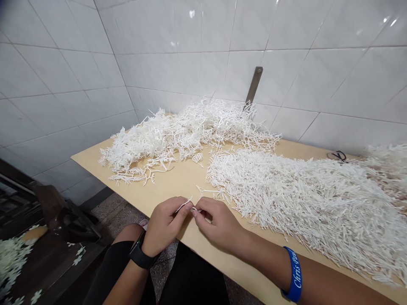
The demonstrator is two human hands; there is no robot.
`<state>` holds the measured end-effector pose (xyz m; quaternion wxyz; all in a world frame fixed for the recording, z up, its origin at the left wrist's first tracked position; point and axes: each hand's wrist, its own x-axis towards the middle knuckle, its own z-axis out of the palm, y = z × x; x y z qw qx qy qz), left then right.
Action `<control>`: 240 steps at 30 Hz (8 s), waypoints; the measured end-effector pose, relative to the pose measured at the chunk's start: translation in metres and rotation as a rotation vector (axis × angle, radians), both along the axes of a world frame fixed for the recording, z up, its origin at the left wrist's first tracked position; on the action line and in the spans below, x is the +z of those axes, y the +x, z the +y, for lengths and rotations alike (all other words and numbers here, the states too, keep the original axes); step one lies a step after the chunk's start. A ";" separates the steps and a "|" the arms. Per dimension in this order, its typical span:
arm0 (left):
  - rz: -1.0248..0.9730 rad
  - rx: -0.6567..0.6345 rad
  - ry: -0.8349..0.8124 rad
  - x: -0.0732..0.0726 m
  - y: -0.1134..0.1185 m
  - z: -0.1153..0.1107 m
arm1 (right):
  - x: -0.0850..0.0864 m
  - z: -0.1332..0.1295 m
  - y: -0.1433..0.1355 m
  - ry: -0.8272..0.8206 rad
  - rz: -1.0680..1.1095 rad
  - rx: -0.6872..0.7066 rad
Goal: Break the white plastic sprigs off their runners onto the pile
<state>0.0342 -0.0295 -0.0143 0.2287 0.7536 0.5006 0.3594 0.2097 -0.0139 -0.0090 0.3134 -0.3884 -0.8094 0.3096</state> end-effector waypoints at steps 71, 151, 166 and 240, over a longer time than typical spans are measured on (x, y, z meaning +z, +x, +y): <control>0.067 0.032 0.052 0.000 0.002 -0.001 | -0.002 0.001 0.001 0.002 -0.042 0.036; 0.170 0.068 0.140 -0.003 0.006 -0.001 | 0.002 0.001 0.001 0.011 -0.029 0.050; 0.176 0.076 0.158 -0.003 0.007 -0.001 | 0.001 0.001 0.001 0.000 -0.038 0.047; 0.160 0.082 0.184 -0.004 0.007 -0.002 | 0.000 0.003 0.001 -0.005 -0.063 0.056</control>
